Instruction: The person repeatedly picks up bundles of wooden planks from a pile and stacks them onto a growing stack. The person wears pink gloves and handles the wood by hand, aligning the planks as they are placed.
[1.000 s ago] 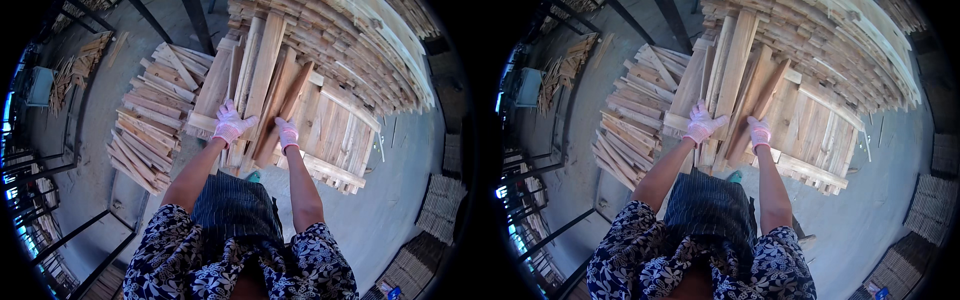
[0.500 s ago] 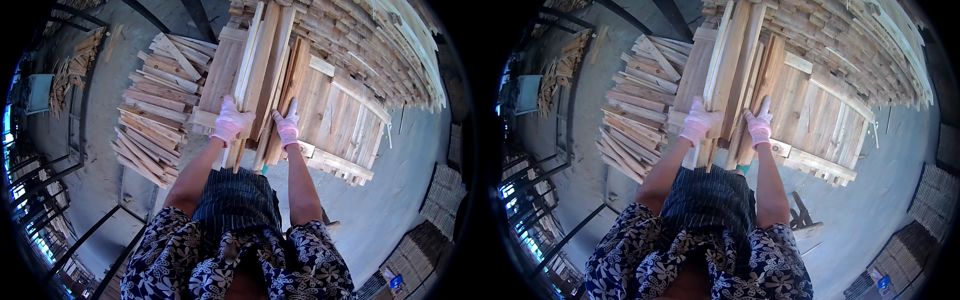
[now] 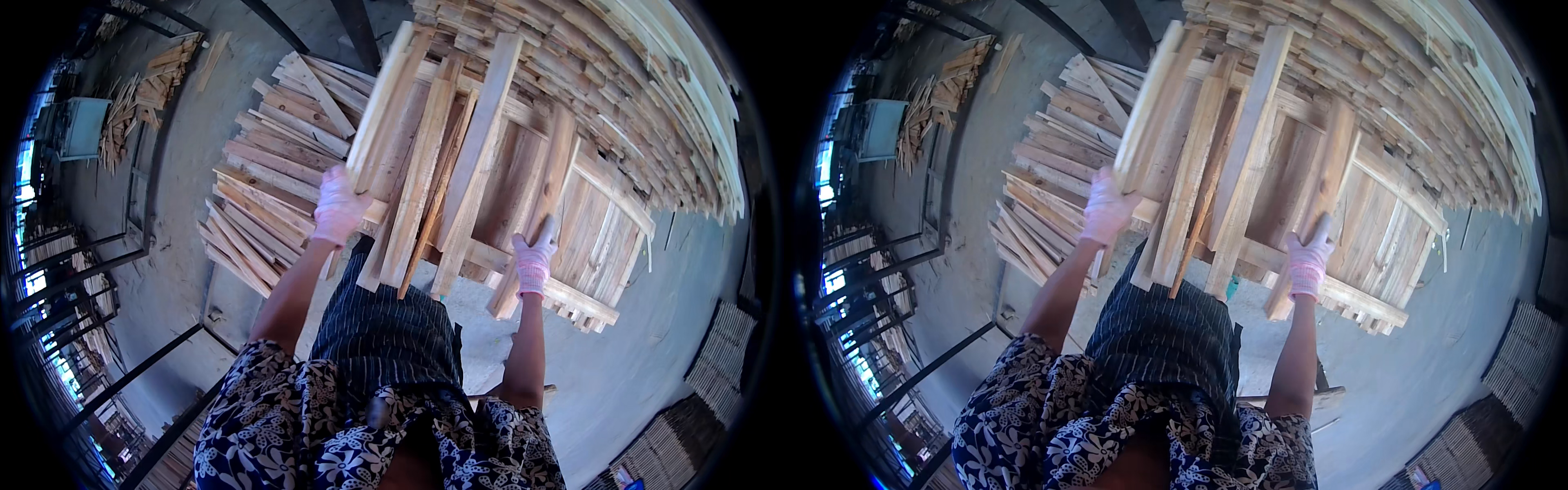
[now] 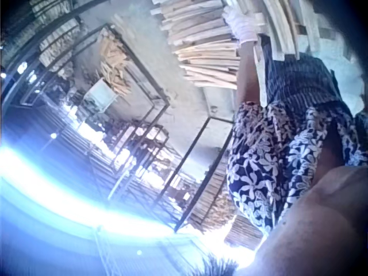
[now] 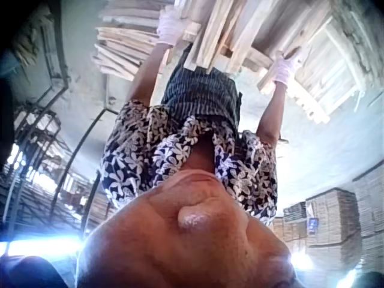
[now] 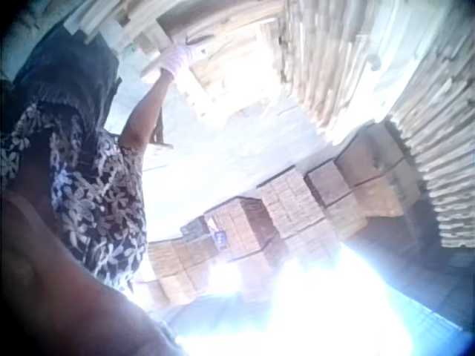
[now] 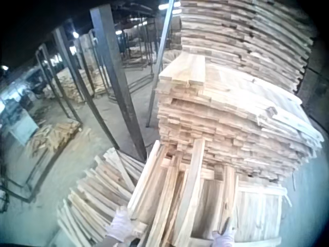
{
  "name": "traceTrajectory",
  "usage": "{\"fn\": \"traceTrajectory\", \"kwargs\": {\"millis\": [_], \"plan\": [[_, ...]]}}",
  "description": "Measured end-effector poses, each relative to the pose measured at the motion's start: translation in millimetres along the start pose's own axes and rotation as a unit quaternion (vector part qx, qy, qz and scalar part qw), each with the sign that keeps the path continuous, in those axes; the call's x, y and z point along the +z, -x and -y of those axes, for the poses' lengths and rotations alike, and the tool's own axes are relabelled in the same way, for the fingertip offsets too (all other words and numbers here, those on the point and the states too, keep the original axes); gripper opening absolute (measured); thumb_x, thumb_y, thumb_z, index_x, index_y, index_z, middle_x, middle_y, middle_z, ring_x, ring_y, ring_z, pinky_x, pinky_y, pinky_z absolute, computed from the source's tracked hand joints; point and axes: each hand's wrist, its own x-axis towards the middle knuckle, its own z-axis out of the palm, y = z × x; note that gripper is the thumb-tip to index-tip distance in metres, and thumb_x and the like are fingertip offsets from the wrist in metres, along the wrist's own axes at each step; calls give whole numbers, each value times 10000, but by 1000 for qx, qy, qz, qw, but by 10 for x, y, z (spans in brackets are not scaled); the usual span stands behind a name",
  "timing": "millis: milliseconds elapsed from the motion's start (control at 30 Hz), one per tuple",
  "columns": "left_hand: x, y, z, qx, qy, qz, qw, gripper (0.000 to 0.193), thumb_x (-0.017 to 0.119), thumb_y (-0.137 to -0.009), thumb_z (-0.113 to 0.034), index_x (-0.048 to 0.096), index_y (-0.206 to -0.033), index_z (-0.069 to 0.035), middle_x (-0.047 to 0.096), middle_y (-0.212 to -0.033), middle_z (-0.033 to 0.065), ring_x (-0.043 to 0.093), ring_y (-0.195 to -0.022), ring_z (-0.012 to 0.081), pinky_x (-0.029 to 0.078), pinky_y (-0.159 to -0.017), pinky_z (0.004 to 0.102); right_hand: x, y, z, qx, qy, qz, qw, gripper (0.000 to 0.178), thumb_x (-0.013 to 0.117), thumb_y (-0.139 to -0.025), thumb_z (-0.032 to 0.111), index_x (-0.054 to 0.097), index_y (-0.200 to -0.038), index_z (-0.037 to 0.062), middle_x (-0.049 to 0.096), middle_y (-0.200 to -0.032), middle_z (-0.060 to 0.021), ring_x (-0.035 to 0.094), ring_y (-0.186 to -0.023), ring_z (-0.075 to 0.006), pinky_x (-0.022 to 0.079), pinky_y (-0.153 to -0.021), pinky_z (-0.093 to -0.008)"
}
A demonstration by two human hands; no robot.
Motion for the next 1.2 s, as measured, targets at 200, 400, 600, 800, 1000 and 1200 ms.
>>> {"fn": "traceTrajectory", "kwargs": {"millis": [200, 400, 600, 800, 1000, 1200], "plan": [[194, -246, -306, -87, -117, 76, 986, 840, 778, -795, -433, 349, -1419, -69, 503, -1330, 245, 546, -1224, 422, 479, -1012, 504, -132, -138, 647, -126, 171, -102, 972, 751, 733, -873, 341, 396, -1528, 192, 460, -1421, -260, 521, -1260, -456, 432, -1080, -503], [239, -621, -510, -50, -45, 78, 995, 956, 759, -827, -421, 228, -1563, -122, 515, -1381, 274, 549, -1252, 452, 444, -1062, 518, 587, -154, 2040, -111, -175, 28, 978, 921, 739, -852, 385, 256, -1592, 124, 463, -1453, -269, 539, -1276, -449, 441, -1078, -478], [508, -985, 396, 1, 320, 166, 933, 944, 736, -840, -495, 281, -1592, -150, 489, -1495, 255, 513, -1336, 425, 415, -1112, 436, 315, 117, 1903, -80, -142, 34, 986, 1057, 747, -822, 301, 103, -1634, 94, 431, -1542, -232, 563, -1310, -348, 442, -1090, -386], [295, -734, -263, 59, -3, -20, 998, 737, 667, -900, -378, 363, -1547, -199, 496, -1382, 268, 506, -1245, 451, 401, -1085, 500, 701, -17, 1194, -46, -114, 51, 991, 999, 710, -845, 193, 105, -1635, 92, 353, -1592, -230, 441, -1416, -334, 403, -1131, -350], [321, -89, -883, 205, 24, 28, 978, 760, 708, -863, -274, 346, -1523, -170, 481, -1347, 254, 513, -1223, 450, 431, -1043, 540, 1064, 53, 1338, -22, 41, 50, 998, 930, 695, -848, 253, 155, -1605, 283, 443, -1380, -259, 595, -1152, -473, 501, -958, -530], [594, -304, -1160, 88, -33, 89, 992, 846, 725, -846, -306, 257, -1539, -174, 469, -1343, 210, 495, -1259, 423, 444, -1040, 528, 554, 54, 1260, -32, 38, 10, 999, 924, 699, -866, 290, 148, -1608, 251, 446, -1384, -254, 603, -1158, -468, 504, -981, -535]]}}
